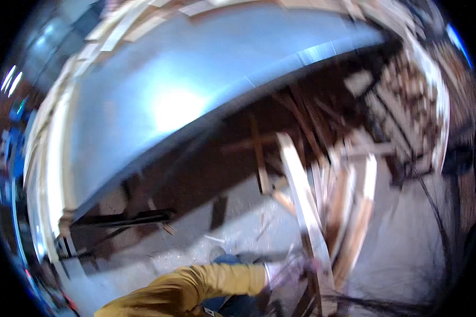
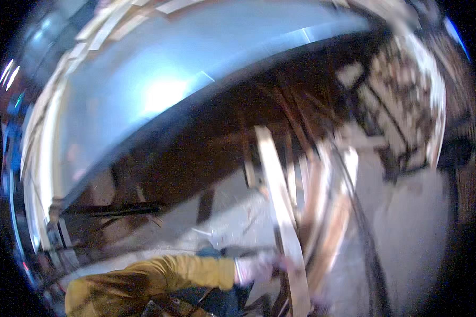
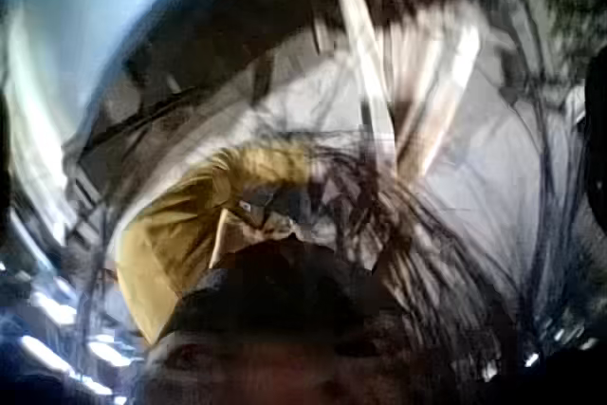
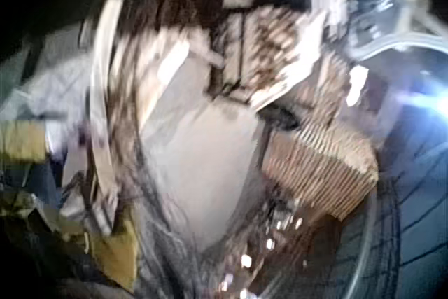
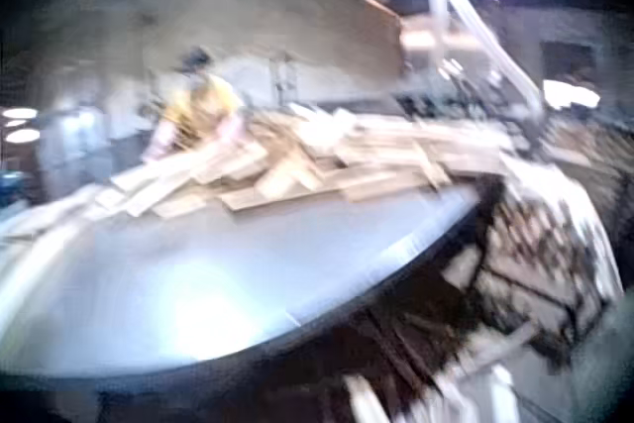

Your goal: The person picks up wooden slats from a pile on the floor and stacks them onto a metal work table.

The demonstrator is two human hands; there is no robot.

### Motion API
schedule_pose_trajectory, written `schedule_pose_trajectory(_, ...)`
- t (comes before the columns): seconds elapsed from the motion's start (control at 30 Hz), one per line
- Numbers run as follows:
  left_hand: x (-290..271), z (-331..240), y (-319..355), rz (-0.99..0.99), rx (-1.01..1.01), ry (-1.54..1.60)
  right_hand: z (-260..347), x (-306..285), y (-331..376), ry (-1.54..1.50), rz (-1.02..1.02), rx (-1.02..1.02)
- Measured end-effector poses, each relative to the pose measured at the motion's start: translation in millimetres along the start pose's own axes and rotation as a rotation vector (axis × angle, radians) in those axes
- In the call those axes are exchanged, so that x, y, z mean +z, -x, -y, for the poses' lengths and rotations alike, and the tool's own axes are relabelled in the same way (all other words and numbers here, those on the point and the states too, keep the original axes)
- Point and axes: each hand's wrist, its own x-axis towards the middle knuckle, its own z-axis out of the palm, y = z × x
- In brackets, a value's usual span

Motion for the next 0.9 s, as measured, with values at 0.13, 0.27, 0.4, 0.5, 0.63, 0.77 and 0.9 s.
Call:
schedule_pose_trajectory(0.13,93,-35,-2,-0.213,0.000,-0.214,75,26,40,-0.102,0.030,-0.033)
schedule_pose_trajectory(0.27,173,-89,32,-0.318,0.197,-0.244,137,44,68,-0.117,0.157,-0.029)
schedule_pose_trajectory(0.4,246,-144,71,-0.343,0.299,-0.226,203,40,105,-0.171,0.177,-0.071)
schedule_pose_trajectory(0.5,264,-202,102,-0.401,0.393,-0.138,259,47,97,-0.172,0.272,-0.134)
schedule_pose_trajectory(0.63,224,-309,105,-0.422,0.527,0.014,353,113,15,-0.072,0.463,-0.306)
schedule_pose_trajectory(0.77,185,-412,115,-0.652,0.587,-0.104,459,197,-108,0.399,0.227,-0.585)
schedule_pose_trajectory(0.9,107,-394,142,-0.798,0.509,-0.078,485,224,-149,0.883,-0.284,-0.934)
